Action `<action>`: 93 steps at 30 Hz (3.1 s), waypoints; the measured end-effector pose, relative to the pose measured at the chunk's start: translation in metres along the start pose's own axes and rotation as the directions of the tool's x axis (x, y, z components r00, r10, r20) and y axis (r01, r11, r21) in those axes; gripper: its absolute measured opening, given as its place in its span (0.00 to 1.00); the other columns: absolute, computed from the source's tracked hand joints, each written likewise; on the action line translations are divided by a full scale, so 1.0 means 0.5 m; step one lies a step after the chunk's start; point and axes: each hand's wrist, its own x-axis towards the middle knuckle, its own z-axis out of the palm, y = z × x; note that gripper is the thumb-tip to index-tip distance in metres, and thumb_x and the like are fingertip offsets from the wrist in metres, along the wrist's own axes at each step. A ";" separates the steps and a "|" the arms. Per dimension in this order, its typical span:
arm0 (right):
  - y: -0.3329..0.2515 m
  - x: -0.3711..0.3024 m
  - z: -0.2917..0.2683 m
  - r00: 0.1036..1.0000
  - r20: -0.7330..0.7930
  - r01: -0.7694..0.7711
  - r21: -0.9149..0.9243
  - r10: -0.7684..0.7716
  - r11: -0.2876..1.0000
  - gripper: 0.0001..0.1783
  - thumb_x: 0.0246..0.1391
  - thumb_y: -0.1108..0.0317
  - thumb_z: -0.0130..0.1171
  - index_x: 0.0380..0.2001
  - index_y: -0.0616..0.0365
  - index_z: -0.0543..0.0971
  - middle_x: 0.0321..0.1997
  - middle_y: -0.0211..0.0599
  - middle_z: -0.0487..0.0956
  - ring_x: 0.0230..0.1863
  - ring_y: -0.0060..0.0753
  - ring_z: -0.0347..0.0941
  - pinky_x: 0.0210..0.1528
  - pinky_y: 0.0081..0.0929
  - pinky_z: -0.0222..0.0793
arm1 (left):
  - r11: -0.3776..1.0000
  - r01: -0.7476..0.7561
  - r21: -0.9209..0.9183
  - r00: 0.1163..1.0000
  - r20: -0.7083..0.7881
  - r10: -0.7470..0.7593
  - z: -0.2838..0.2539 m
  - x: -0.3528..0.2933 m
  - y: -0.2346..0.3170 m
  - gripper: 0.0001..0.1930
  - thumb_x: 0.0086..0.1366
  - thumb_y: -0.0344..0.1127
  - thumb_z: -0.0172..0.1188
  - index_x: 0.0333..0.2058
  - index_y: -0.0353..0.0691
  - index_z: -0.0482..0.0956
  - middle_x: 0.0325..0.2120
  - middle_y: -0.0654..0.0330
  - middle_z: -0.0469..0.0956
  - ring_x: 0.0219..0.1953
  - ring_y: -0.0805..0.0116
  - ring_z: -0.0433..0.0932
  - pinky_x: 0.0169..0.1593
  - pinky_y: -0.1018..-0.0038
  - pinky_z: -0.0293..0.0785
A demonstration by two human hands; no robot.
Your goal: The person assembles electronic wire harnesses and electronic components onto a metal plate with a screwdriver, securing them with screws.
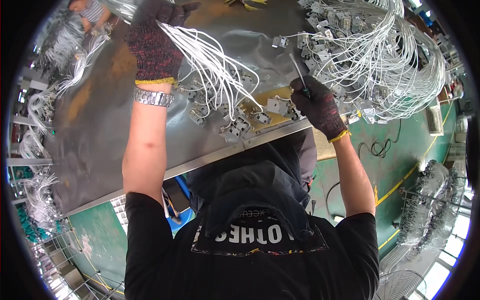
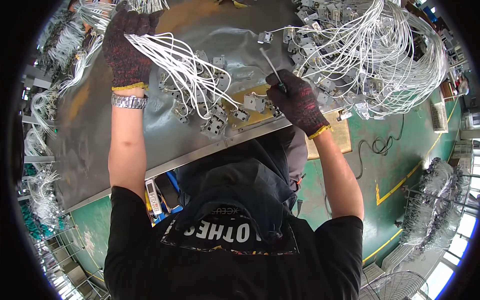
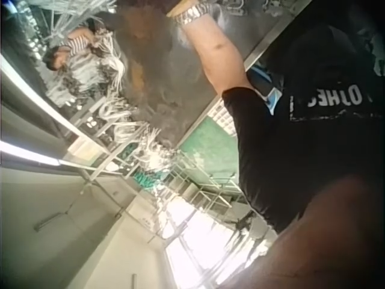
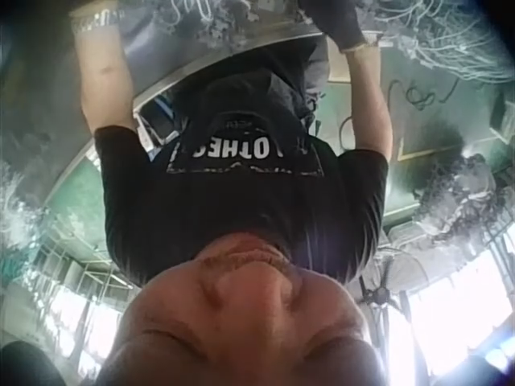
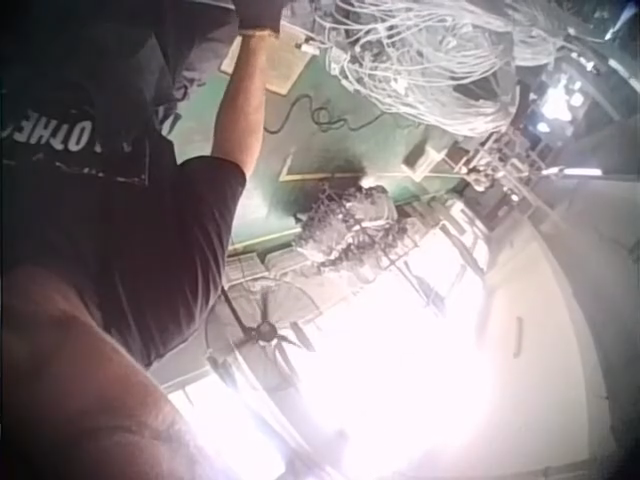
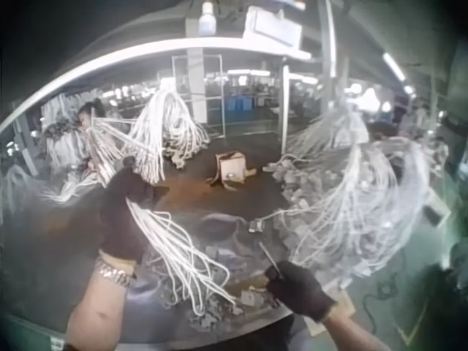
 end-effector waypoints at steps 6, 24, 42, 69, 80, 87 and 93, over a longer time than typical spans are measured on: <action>-0.049 -0.008 0.019 0.978 0.132 0.202 -0.392 -0.163 0.897 0.12 0.60 0.71 0.63 0.47 0.58 0.79 0.35 0.41 0.82 0.38 0.34 0.84 0.39 0.30 0.77 | 0.993 0.097 -0.066 0.962 -0.248 -0.110 -0.098 0.018 0.053 0.12 0.74 0.41 0.49 0.46 0.44 0.78 0.30 0.62 0.76 0.34 0.60 0.78 0.48 0.53 0.78; -0.047 0.025 -0.040 0.926 0.243 -0.298 -0.006 0.290 0.955 0.09 0.49 0.74 0.73 0.29 0.58 0.80 0.25 0.24 0.78 0.29 0.15 0.72 0.33 0.23 0.71 | 0.999 0.016 -0.031 0.987 -0.162 -0.021 -0.026 -0.009 0.023 0.10 0.73 0.35 0.53 0.48 0.39 0.76 0.23 0.69 0.67 0.27 0.73 0.72 0.49 0.52 0.82; -0.034 0.003 -0.005 0.950 0.268 0.288 -0.548 -0.161 0.785 0.29 0.46 0.69 0.70 0.55 0.53 0.77 0.48 0.44 0.81 0.44 0.48 0.81 0.45 0.36 0.79 | 0.995 0.081 0.050 0.918 -0.393 -0.055 0.078 -0.029 0.009 0.04 0.71 0.32 0.55 0.41 0.41 0.76 0.23 0.69 0.63 0.24 0.72 0.67 0.49 0.52 0.80; -0.033 0.014 0.112 0.953 0.204 0.261 -0.166 -0.226 0.951 0.11 0.54 0.76 0.65 0.42 0.59 0.82 0.36 0.41 0.83 0.30 0.35 0.77 0.36 0.29 0.74 | 0.969 0.135 -0.207 0.979 -0.125 -0.163 -0.023 -0.040 0.040 0.12 0.70 0.34 0.59 0.49 0.37 0.77 0.25 0.66 0.71 0.30 0.66 0.76 0.53 0.48 0.81; -0.120 -0.007 0.159 0.943 0.081 0.327 -0.049 -0.323 0.944 0.07 0.51 0.81 0.64 0.35 0.61 0.83 0.32 0.40 0.84 0.31 0.35 0.82 0.35 0.28 0.75 | 0.981 0.144 -0.133 0.974 -0.155 -0.164 0.005 -0.053 0.034 0.10 0.73 0.37 0.56 0.30 0.42 0.76 0.25 0.63 0.71 0.32 0.64 0.73 0.62 0.45 0.70; -0.064 0.011 0.147 0.962 -0.054 0.267 -0.040 -0.269 0.963 0.05 0.55 0.77 0.65 0.36 0.61 0.84 0.33 0.39 0.84 0.32 0.28 0.80 0.36 0.27 0.74 | 0.991 0.050 -0.121 0.981 -0.178 -0.071 0.024 -0.074 0.011 0.17 0.70 0.35 0.61 0.54 0.42 0.71 0.27 0.65 0.73 0.33 0.68 0.74 0.57 0.45 0.74; -0.122 0.011 0.177 0.962 -0.127 0.257 0.103 -0.244 0.961 0.03 0.59 0.73 0.62 0.34 0.61 0.82 0.29 0.28 0.80 0.27 0.17 0.72 0.31 0.22 0.70 | 0.990 0.052 0.128 0.966 -0.259 -0.017 0.058 -0.096 0.013 0.20 0.67 0.29 0.62 0.56 0.40 0.69 0.27 0.64 0.74 0.32 0.68 0.77 0.54 0.49 0.80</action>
